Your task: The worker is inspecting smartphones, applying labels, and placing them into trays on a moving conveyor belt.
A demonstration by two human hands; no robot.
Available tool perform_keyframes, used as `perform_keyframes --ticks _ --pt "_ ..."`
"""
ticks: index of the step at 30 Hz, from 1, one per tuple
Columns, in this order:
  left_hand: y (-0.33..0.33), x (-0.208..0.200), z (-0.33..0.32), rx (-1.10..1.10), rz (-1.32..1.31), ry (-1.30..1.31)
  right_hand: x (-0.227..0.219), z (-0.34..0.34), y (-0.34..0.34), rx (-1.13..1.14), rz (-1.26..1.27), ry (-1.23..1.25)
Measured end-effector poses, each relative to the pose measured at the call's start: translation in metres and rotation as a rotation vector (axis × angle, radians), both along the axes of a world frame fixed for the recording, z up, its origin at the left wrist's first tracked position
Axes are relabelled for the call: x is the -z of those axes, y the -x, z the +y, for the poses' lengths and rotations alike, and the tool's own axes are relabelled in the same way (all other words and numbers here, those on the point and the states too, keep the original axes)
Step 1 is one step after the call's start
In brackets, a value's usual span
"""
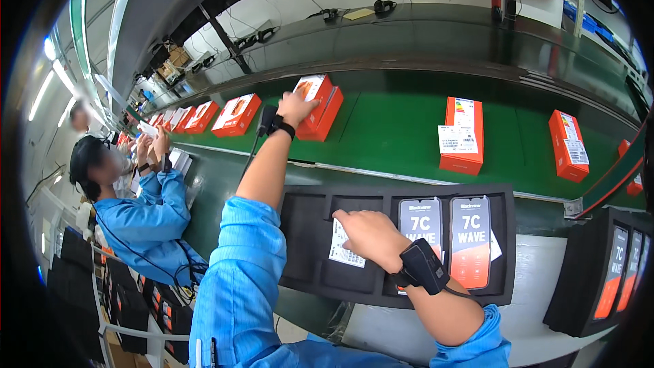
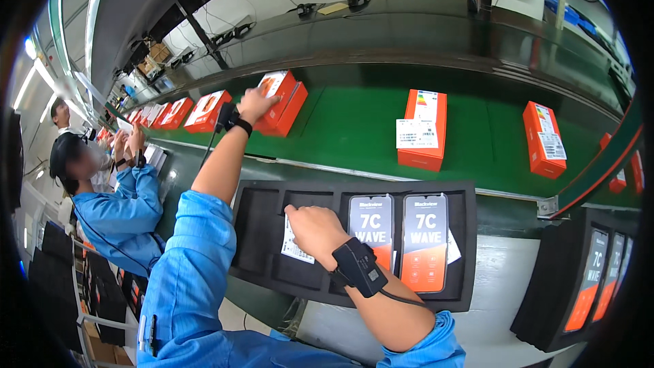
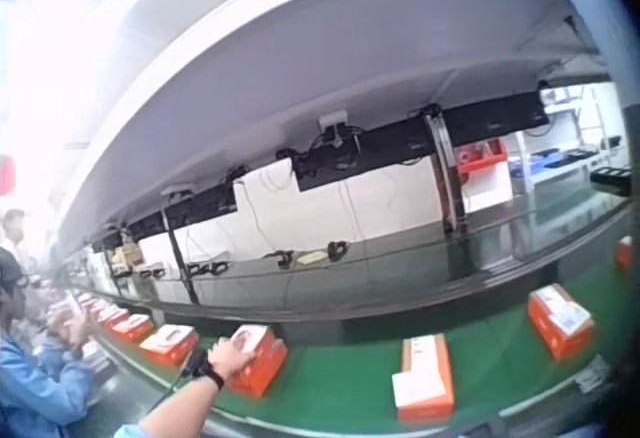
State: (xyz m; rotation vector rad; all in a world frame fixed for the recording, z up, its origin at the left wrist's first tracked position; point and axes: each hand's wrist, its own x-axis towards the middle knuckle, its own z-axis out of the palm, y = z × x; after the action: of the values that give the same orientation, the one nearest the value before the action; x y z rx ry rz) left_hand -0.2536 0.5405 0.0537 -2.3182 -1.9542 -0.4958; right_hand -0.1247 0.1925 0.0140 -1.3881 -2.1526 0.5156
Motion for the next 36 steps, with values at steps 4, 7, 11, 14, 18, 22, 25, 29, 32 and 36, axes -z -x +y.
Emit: perform_keyframes --ticks 4,7,11,14,18,22,25,29,32,36 --pt "-0.012 0.022 0.001 0.011 -0.055 0.073 0.003 0.0 0.0 -0.011 -0.024 0.06" --pt "-0.032 0.015 -0.019 0.057 0.061 0.093 0.0 -0.003 0.0 -0.019 -0.058 0.155" --pt "-0.055 0.019 -0.025 0.006 0.105 0.193 0.005 -0.002 -0.002 0.04 0.037 0.016" --pt "-0.052 0.045 -0.009 -0.033 0.075 0.162 -0.002 0.001 -0.001 0.025 0.03 0.068" --pt "-0.064 0.05 -0.011 -0.006 0.087 0.175 -0.001 0.004 -0.002 0.034 0.052 0.096" --pt "-0.045 0.047 0.015 0.284 -0.169 0.244 -0.003 0.004 -0.004 0.016 0.023 0.068" --pt "-0.019 0.053 0.014 0.252 -1.655 0.945 0.006 0.008 -0.003 0.028 0.172 -0.119" --pt "0.044 0.064 0.026 -0.027 -1.092 0.115 -0.017 0.009 -0.006 0.166 0.248 -0.115" --pt "-0.013 0.049 -0.017 0.302 -1.06 -0.002 -0.016 0.019 -0.025 0.447 0.366 -0.176" --pt "-0.056 0.028 -0.084 0.637 -1.174 0.431 -0.009 0.041 -0.049 0.644 0.606 -0.315"
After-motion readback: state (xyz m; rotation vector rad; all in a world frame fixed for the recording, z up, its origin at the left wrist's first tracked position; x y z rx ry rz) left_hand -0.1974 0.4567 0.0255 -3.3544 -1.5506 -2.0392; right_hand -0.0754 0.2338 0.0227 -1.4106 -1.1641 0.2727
